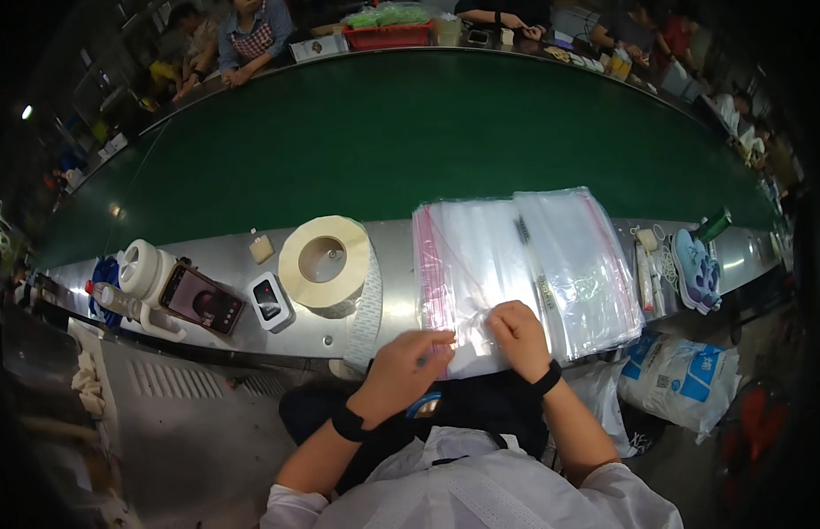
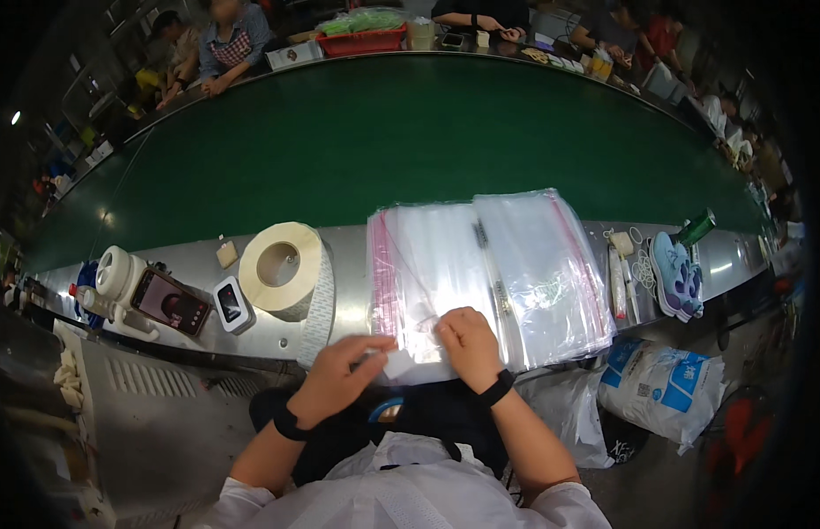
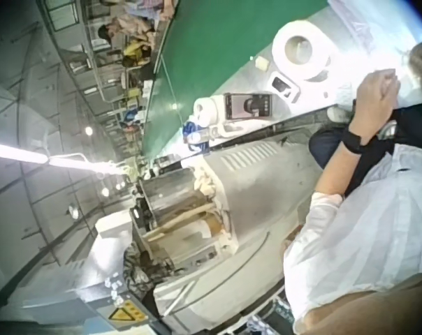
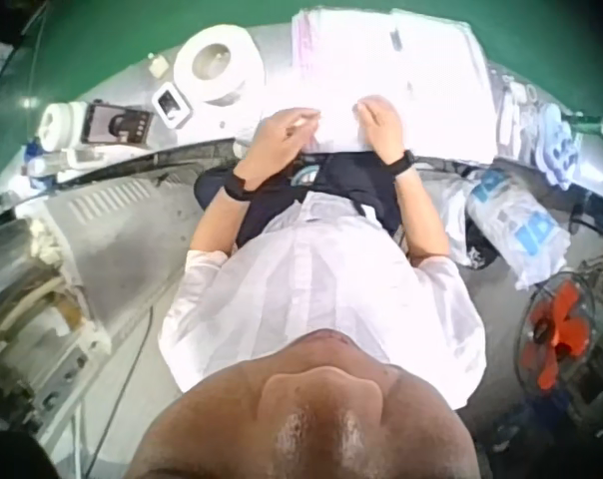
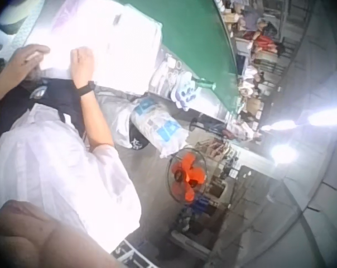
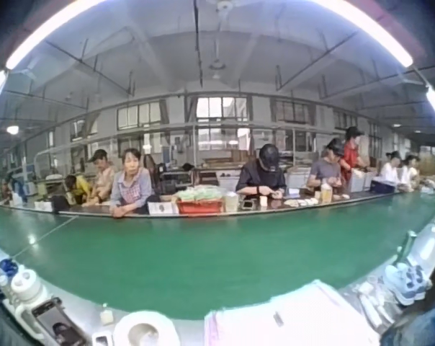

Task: The person picks up a pair of light blue sneakers and places them into a clear plastic bag. They then tear off a strip of adhesive labels from a roll and apply them to the outside of the bag. The person repeats this process with multiple pairs of shoes and bags on a factory assembly line.

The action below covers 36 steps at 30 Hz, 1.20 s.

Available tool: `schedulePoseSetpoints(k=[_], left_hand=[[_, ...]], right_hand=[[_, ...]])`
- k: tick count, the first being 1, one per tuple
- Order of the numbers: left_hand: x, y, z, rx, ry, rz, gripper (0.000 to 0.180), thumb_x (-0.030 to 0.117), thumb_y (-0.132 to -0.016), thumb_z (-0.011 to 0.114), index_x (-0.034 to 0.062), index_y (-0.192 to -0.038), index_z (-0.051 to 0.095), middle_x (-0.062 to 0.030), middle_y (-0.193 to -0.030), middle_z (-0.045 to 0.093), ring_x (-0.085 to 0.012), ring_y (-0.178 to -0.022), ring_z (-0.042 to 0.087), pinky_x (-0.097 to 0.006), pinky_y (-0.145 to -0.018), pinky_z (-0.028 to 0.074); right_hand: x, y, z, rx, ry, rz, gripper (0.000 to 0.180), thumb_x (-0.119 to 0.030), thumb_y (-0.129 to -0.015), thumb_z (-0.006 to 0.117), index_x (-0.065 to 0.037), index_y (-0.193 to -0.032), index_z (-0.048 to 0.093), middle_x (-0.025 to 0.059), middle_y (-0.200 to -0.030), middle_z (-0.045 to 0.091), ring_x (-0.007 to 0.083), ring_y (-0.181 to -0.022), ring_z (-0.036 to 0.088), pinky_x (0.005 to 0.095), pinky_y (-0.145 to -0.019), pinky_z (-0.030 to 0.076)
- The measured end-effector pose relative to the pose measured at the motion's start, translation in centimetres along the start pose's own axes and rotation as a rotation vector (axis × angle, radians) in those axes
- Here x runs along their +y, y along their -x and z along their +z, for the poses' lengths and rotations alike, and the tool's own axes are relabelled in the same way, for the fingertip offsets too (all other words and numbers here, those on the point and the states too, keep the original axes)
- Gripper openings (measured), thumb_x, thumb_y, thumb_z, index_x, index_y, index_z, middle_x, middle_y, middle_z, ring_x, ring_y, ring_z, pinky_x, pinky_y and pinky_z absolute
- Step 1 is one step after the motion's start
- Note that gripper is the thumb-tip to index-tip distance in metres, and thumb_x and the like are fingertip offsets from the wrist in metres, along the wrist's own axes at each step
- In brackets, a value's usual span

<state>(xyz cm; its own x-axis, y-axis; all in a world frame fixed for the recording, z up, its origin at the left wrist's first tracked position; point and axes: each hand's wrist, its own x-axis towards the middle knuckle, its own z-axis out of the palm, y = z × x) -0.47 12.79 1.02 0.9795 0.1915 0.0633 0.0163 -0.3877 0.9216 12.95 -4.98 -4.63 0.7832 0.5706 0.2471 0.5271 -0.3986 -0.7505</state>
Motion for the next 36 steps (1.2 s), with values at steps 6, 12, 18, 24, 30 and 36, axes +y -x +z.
schedulePoseSetpoints(k=[6,12,18,24,30,36], left_hand=[[0.2,-4.7,2.2,-0.161,0.697,-0.236,0.029,0.016,-0.096,0.041,-0.0038,-0.116,0.049,-0.0072,-0.103,0.057,-0.0109,-0.095,0.053,-0.025,-0.084,0.042],[-3.5,-2.8,4.7,0.057,0.649,-0.232,0.036,0.019,-0.095,0.044,-0.0038,-0.123,0.040,-0.0093,-0.106,0.054,-0.0127,-0.096,0.052,-0.026,-0.084,0.042],[-4.3,-2.1,5.1,0.049,0.415,-0.196,0.037,0.021,-0.095,0.045,-0.0042,-0.121,0.041,-0.0077,-0.097,0.055,-0.0107,-0.088,0.052,-0.023,-0.079,0.041],[-0.7,-6.5,2.9,-0.091,0.671,-0.318,0.032,0.022,-0.096,0.040,-0.0033,-0.115,0.047,-0.0125,-0.102,0.056,-0.0208,-0.096,0.058,-0.030,-0.087,0.047],[-4.5,-10.1,4.5,-0.342,1.276,-0.525,0.029,0.022,-0.095,0.042,-0.0061,-0.101,0.047,-0.0208,-0.102,0.056,-0.0336,-0.098,0.059,-0.043,-0.086,0.049],[-2.0,-12.8,6.1,-0.365,0.470,-0.526,0.031,0.023,-0.091,0.044,-0.0036,-0.106,0.046,-0.0143,-0.085,0.054,-0.0287,-0.083,0.065,-0.034,-0.063,0.055]], right_hand=[[-1.7,-0.2,0.3,-0.101,0.051,-0.068,0.014,-0.015,-0.072,0.067,-0.007,-0.083,0.063,0.0081,-0.093,0.058,0.0283,-0.089,0.053,0.0363,-0.074,0.045],[-2.9,-0.5,0.9,0.026,0.308,-0.005,0.016,-0.015,-0.070,0.067,-0.009,-0.082,0.059,0.0079,-0.087,0.054,0.0279,-0.087,0.052,0.0385,-0.069,0.044],[0.0,0.1,0.2,0.043,-0.025,0.133,0.008,-0.009,-0.076,0.062,-0.004,-0.076,0.057,0.0093,-0.075,0.055,0.0268,-0.071,0.054,0.0350,-0.062,0.044],[1.0,0.2,-1.4,0.030,-0.238,0.217,0.014,-0.013,-0.085,0.057,0.000,-0.083,0.061,0.0057,-0.073,0.059,0.0144,-0.063,0.054,0.0269,-0.059,0.043],[0.3,0.1,-3.2,0.080,-0.554,0.421,0.016,-0.015,-0.090,0.052,-0.003,-0.084,0.060,0.0011,-0.078,0.059,0.0074,-0.067,0.051,0.0232,-0.062,0.042],[0.3,-1.3,-4.5,0.002,-0.482,0.089,0.015,-0.009,-0.092,0.046,-0.001,-0.090,0.058,0.0072,-0.099,0.058,0.0121,-0.082,0.053,0.0248,-0.075,0.043]])
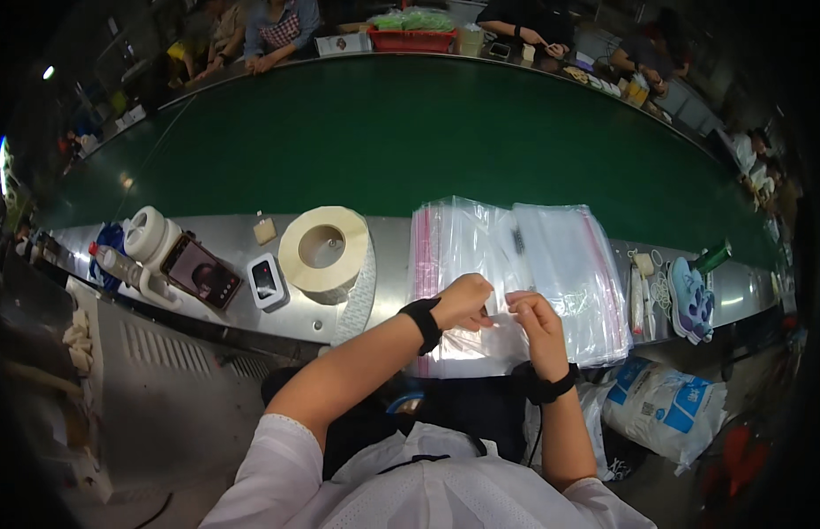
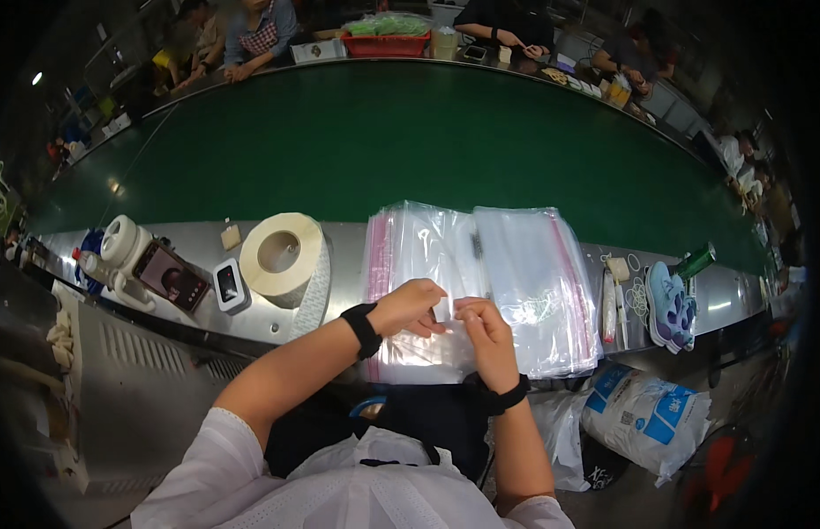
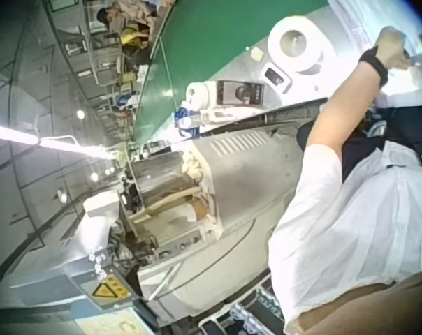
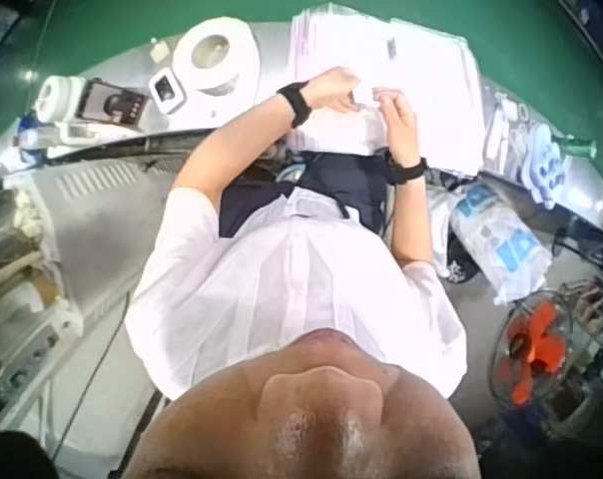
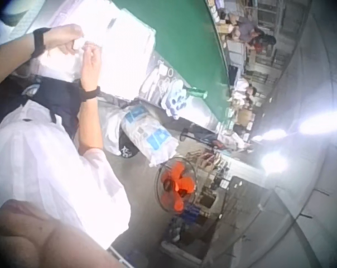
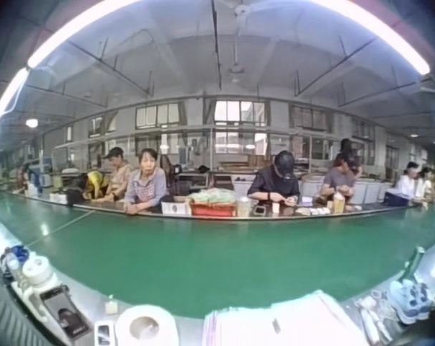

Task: The person picks up a pair of light blue sneakers and places them into a clear plastic bag. They then tear off a strip of adhesive labels from a roll and apply them to the outside of the bag. The person repeats this process with multiple pairs of shoes and bags on a factory assembly line.

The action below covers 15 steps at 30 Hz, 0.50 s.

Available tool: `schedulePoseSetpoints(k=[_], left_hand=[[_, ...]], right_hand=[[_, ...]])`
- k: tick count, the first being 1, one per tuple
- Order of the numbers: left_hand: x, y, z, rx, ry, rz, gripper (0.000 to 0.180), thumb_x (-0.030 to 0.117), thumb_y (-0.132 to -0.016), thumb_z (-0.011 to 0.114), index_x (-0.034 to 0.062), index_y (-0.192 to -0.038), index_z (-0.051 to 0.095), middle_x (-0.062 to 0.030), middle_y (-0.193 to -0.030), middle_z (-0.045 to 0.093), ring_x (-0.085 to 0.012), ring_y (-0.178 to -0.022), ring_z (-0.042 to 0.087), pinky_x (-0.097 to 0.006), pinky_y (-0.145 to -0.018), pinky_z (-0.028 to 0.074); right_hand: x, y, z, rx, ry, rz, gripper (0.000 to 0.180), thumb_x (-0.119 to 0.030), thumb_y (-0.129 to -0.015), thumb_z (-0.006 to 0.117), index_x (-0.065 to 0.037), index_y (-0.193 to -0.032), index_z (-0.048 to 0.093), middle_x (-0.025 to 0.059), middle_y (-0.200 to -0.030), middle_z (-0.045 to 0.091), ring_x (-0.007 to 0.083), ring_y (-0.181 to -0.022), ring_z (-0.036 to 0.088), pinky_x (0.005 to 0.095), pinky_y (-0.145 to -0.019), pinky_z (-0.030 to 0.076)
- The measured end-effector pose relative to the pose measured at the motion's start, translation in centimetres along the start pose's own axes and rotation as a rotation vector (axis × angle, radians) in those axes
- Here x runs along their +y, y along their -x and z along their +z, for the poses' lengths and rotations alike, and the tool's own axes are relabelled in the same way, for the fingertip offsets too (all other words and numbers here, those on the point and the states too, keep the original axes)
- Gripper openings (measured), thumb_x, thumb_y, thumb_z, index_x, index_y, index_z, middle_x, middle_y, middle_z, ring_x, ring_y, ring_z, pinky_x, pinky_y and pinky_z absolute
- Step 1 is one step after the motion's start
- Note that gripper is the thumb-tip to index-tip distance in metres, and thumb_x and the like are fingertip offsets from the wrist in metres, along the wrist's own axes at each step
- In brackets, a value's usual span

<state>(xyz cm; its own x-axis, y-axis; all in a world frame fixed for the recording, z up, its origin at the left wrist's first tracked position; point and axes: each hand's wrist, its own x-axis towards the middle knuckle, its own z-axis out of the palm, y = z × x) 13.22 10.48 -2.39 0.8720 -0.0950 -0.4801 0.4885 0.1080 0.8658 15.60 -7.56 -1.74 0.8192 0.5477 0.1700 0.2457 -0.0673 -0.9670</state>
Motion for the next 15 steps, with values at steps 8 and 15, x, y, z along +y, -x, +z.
schedulePoseSetpoints(k=[8,15], left_hand=[[-1.0,3.4,-1.1,-0.187,0.715,-0.154,0.062,0.043,-0.094,0.041,0.0045,-0.136,0.017,-0.0259,-0.126,0.037,-0.0384,-0.111,0.048,-0.056,-0.085,0.045],[-2.6,11.0,0.2,0.169,0.348,0.192,0.050,0.028,-0.094,0.046,0.0021,-0.133,0.031,-0.0099,-0.131,0.040,-0.0192,-0.121,0.042,-0.034,-0.091,0.043]], right_hand=[[-3.2,3.6,2.6,-0.241,0.772,-0.392,0.063,-0.021,-0.067,0.073,-0.001,-0.121,0.045,0.0177,-0.116,0.051,0.0317,-0.103,0.053,0.0380,-0.087,0.042],[0.6,2.9,2.2,0.081,0.061,0.190,0.012,-0.012,-0.086,0.056,-0.003,-0.090,0.063,0.0020,-0.072,0.057,0.0117,-0.061,0.056,0.0259,-0.056,0.045]])
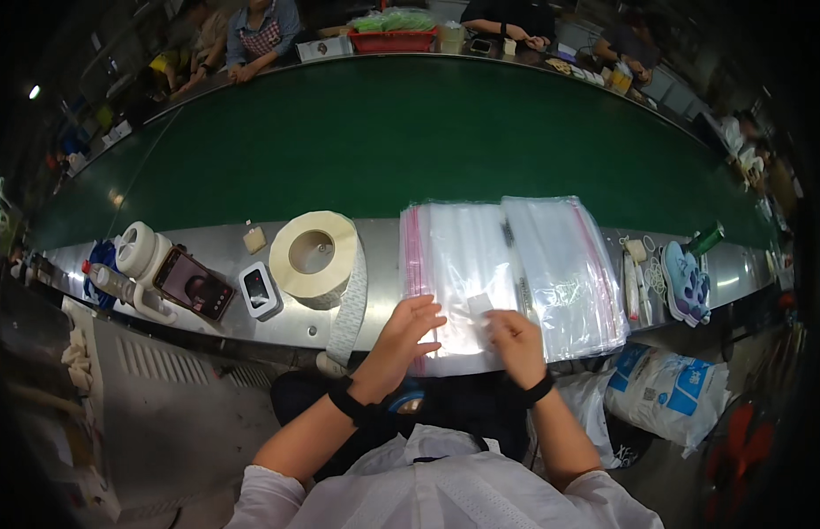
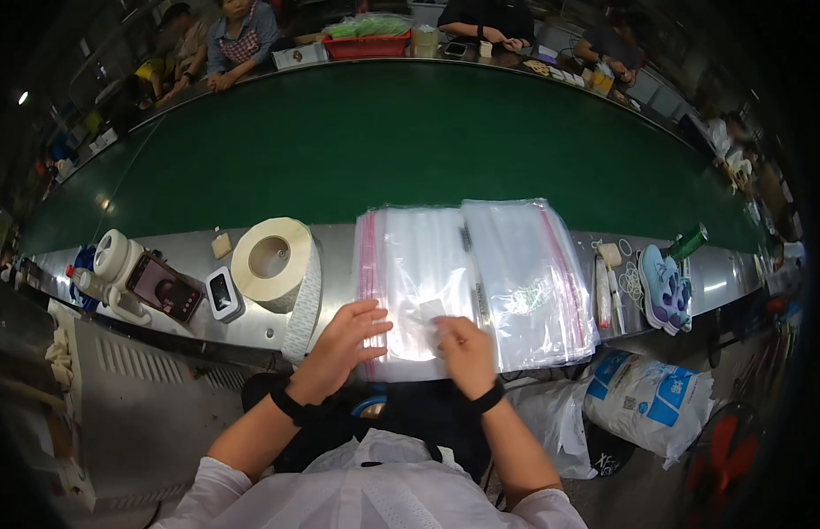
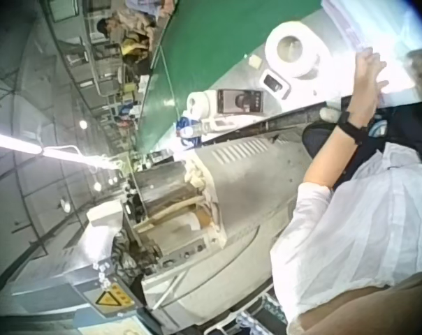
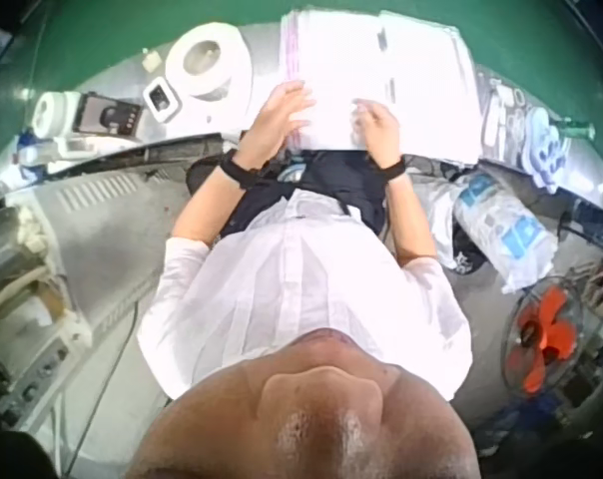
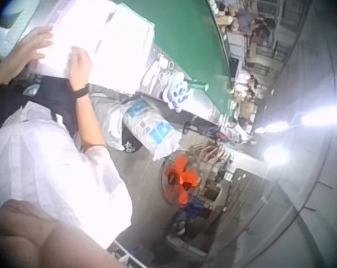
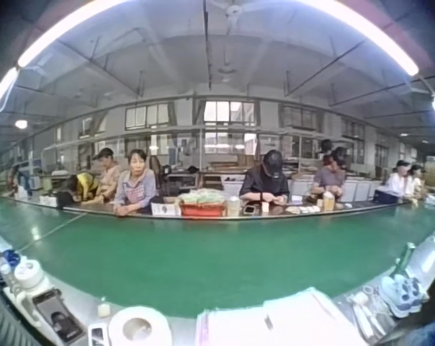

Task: The person picks up a pair of light blue sneakers and places them into a clear plastic bag. They then tear off a strip of adhesive labels from a roll and apply them to the outside of the bag. The person repeats this process with multiple pairs of shoes and bags on a factory assembly line.

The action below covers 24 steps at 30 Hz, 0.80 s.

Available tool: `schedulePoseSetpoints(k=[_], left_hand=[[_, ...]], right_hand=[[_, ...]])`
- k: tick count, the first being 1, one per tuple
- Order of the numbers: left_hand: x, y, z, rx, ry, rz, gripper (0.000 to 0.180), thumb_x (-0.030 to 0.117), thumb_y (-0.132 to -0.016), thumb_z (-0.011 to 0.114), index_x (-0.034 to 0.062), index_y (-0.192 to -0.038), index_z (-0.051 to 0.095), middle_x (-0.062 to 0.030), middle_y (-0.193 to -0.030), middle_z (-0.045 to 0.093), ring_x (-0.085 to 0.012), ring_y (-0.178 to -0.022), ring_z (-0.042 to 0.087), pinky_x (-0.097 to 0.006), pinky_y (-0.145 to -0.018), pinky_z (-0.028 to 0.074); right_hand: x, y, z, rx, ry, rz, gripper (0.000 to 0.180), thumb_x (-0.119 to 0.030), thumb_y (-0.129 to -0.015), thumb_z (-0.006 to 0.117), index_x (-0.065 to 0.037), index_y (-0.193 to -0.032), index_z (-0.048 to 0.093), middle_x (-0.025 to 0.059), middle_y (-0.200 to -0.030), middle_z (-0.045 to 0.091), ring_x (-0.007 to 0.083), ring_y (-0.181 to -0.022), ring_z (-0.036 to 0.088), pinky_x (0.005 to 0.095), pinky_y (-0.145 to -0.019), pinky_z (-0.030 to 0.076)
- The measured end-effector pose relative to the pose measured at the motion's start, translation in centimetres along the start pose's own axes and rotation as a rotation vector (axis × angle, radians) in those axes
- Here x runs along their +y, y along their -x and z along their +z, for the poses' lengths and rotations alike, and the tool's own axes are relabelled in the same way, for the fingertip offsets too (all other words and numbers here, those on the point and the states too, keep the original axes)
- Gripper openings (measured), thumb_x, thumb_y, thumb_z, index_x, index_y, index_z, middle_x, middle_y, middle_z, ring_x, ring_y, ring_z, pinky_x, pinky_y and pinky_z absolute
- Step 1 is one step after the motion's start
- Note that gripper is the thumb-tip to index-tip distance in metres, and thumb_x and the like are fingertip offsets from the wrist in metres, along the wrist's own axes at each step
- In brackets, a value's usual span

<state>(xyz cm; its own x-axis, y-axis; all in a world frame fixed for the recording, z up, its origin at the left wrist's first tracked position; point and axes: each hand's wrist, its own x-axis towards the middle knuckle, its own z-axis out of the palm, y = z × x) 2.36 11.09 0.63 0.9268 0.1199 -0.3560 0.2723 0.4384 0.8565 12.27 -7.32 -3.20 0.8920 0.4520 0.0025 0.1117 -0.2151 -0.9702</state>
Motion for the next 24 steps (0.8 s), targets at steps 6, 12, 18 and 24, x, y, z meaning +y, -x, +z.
schedulePoseSetpoints(k=[6,12,18,24], left_hand=[[-2.1,0.2,-2.7,-0.042,-0.093,-0.014,0.046,0.023,-0.094,0.046,0.0001,-0.131,0.034,-0.0079,-0.125,0.048,-0.0152,-0.118,0.044,-0.029,-0.096,0.036],[-1.3,0.2,-1.4,-0.159,-0.335,0.045,0.036,0.014,-0.091,0.048,-0.0020,-0.124,0.045,-0.0089,-0.116,0.054,-0.0142,-0.110,0.050,-0.027,-0.091,0.039],[1.3,3.1,0.0,-0.193,-0.515,0.275,0.031,0.003,-0.087,0.050,-0.0012,-0.118,0.050,-0.0100,-0.114,0.054,-0.0156,-0.103,0.054,-0.026,-0.088,0.043],[5.8,7.1,5.3,-0.564,-0.684,0.743,0.034,0.012,-0.081,0.062,0.0011,-0.113,0.056,-0.0122,-0.099,0.061,-0.0242,-0.085,0.060,-0.032,-0.076,0.049]], right_hand=[[0.0,-1.4,-10.2,0.559,-0.318,0.142,0.013,-0.015,-0.089,0.051,-0.003,-0.089,0.054,0.0052,-0.069,0.057,0.0094,-0.051,0.052,0.0225,-0.049,0.045],[9.7,1.4,-18.9,0.667,0.269,0.111,0.018,-0.015,-0.088,0.052,-0.002,-0.076,0.052,0.0034,-0.056,0.050,0.0091,-0.044,0.046,0.0245,-0.043,0.038],[4.6,1.4,-14.9,0.943,0.650,-0.116,0.016,-0.009,-0.082,0.055,-0.001,-0.096,0.053,0.0083,-0.076,0.053,0.0176,-0.067,0.052,0.0292,-0.061,0.041],[-3.9,2.6,-2.0,-0.215,-0.143,0.188,0.021,-0.018,-0.091,0.051,-0.001,-0.102,0.055,0.0067,-0.091,0.056,0.0118,-0.086,0.054,0.0270,-0.068,0.044]])
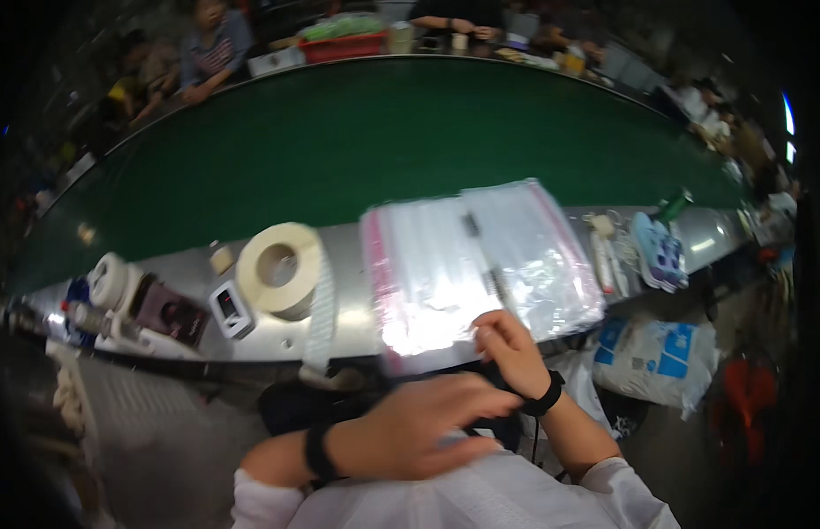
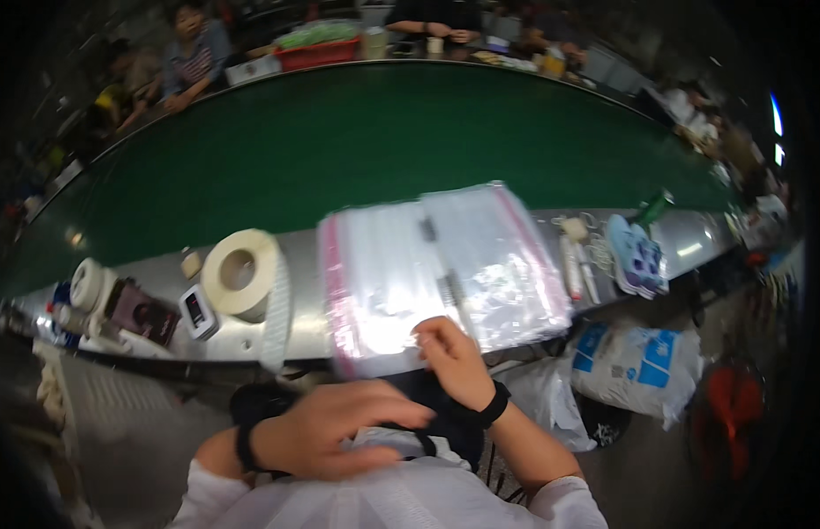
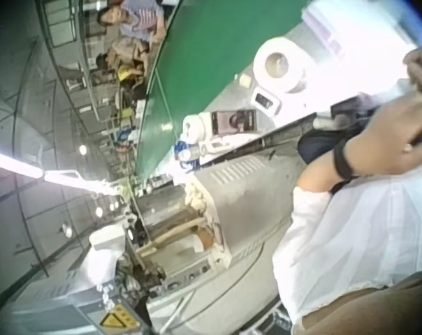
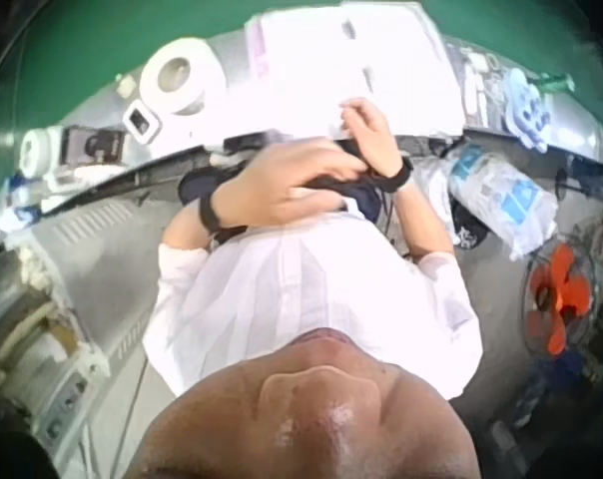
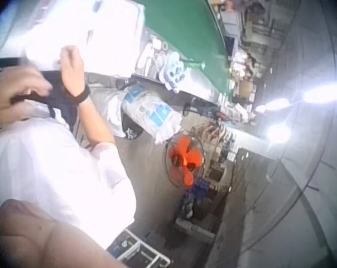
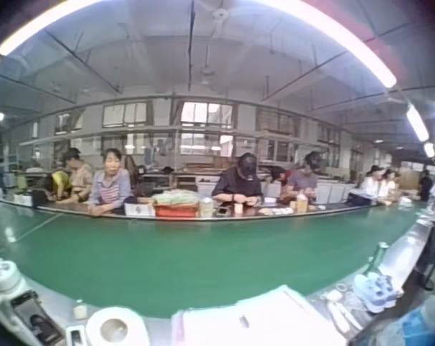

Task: The person picks up a pair of light blue sneakers and places them into a clear plastic bag. They then tear off a strip of adhesive labels from a roll and apply them to the outside of the bag. The person repeats this process with multiple pairs of shoes and bags on a factory assembly line.

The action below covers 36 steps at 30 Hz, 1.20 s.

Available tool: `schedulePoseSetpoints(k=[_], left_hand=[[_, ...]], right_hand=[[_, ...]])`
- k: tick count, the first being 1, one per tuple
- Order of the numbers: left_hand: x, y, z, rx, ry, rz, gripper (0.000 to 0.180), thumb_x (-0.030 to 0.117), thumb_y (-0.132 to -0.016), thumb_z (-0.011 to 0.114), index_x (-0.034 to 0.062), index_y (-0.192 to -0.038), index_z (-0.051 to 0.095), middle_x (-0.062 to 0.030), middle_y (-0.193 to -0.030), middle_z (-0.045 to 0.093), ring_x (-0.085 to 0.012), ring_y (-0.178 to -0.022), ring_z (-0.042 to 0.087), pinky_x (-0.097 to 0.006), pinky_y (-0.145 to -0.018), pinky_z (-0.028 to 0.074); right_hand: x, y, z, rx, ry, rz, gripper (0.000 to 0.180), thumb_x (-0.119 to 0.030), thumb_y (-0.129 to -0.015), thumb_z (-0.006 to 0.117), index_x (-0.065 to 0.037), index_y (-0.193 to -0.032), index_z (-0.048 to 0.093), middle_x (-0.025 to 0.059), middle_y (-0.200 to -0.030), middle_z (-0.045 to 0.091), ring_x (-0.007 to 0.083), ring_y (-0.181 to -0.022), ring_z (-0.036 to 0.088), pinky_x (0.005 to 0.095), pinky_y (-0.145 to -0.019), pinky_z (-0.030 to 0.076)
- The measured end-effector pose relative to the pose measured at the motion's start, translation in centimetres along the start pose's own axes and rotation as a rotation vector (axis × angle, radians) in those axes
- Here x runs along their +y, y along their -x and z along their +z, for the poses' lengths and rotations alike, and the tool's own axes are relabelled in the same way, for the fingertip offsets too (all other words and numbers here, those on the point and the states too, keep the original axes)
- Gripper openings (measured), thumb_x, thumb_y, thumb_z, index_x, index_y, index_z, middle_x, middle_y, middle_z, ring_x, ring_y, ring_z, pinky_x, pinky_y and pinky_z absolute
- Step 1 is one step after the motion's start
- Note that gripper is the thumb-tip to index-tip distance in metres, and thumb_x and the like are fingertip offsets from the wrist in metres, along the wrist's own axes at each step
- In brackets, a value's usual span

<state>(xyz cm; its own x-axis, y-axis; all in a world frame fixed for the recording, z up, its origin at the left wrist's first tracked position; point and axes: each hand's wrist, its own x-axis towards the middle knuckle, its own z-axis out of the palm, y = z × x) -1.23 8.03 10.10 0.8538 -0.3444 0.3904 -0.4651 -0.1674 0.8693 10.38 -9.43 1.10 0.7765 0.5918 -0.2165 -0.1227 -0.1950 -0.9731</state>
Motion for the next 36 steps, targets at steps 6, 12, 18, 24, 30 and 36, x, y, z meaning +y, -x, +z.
schedulePoseSetpoints(k=[6,12,18,24,30,36], left_hand=[[0.6,-3.8,6.5,-0.060,-0.161,0.573,0.018,0.019,-0.080,0.055,0.0010,-0.080,0.053,-0.0123,-0.078,0.052,-0.0278,-0.073,0.054,-0.037,-0.066,0.045],[2.2,-3.3,7.7,-0.043,-0.255,0.571,0.023,0.024,-0.082,0.053,0.0043,-0.070,0.056,-0.0137,-0.070,0.058,-0.0319,-0.065,0.058,-0.040,-0.058,0.047],[1.9,-3.8,8.9,-0.007,-0.408,0.646,0.022,0.024,-0.081,0.052,0.0062,-0.070,0.056,-0.0107,-0.069,0.058,-0.0287,-0.062,0.059,-0.039,-0.055,0.047],[1.7,-3.9,8.8,0.038,-0.611,0.722,0.017,0.021,-0.079,0.052,0.0078,-0.068,0.055,-0.0074,-0.066,0.056,-0.0238,-0.061,0.059,-0.036,-0.050,0.047],[1.6,-4.4,7.7,0.072,-0.739,0.834,0.017,0.021,-0.078,0.052,0.0085,-0.066,0.053,-0.0050,-0.066,0.055,-0.0211,-0.059,0.058,-0.034,-0.050,0.046],[1.6,-3.7,7.1,0.122,-0.826,0.839,0.017,0.020,-0.077,0.052,0.0088,-0.064,0.053,-0.0041,-0.065,0.054,-0.0194,-0.059,0.056,-0.032,-0.051,0.044]], right_hand=[[2.2,-5.7,11.3,-1.126,-0.329,0.478,0.047,-0.038,-0.097,0.039,0.000,-0.122,0.047,0.0121,-0.122,0.052,0.0189,-0.114,0.049,0.0327,-0.095,0.040],[0.4,-3.5,17.8,-1.427,-0.290,0.538,0.043,-0.033,-0.097,0.039,0.000,-0.124,0.045,0.0073,-0.120,0.050,0.0128,-0.110,0.048,0.0275,-0.094,0.039],[3.3,-3.5,18.2,-1.506,-0.469,0.389,0.030,-0.030,-0.097,0.042,-0.004,-0.109,0.050,-0.0008,-0.101,0.053,0.0046,-0.091,0.049,0.0214,-0.079,0.041],[4.6,-3.2,18.3,-1.388,-0.602,0.420,0.018,-0.025,-0.095,0.048,-0.008,-0.092,0.049,-0.0045,-0.080,0.050,0.0007,-0.067,0.042,0.0167,-0.060,0.036],[4.7,-3.2,17.3,-1.425,-0.606,0.414,0.015,-0.023,-0.095,0.049,-0.007,-0.094,0.049,-0.0035,-0.082,0.051,0.0011,-0.068,0.044,0.0172,-0.060,0.037],[4.6,-3.8,17.0,-1.518,-0.635,0.397,0.013,-0.020,-0.094,0.050,-0.007,-0.096,0.049,-0.0025,-0.083,0.052,0.0014,-0.068,0.046,0.0177,-0.060,0.038]])
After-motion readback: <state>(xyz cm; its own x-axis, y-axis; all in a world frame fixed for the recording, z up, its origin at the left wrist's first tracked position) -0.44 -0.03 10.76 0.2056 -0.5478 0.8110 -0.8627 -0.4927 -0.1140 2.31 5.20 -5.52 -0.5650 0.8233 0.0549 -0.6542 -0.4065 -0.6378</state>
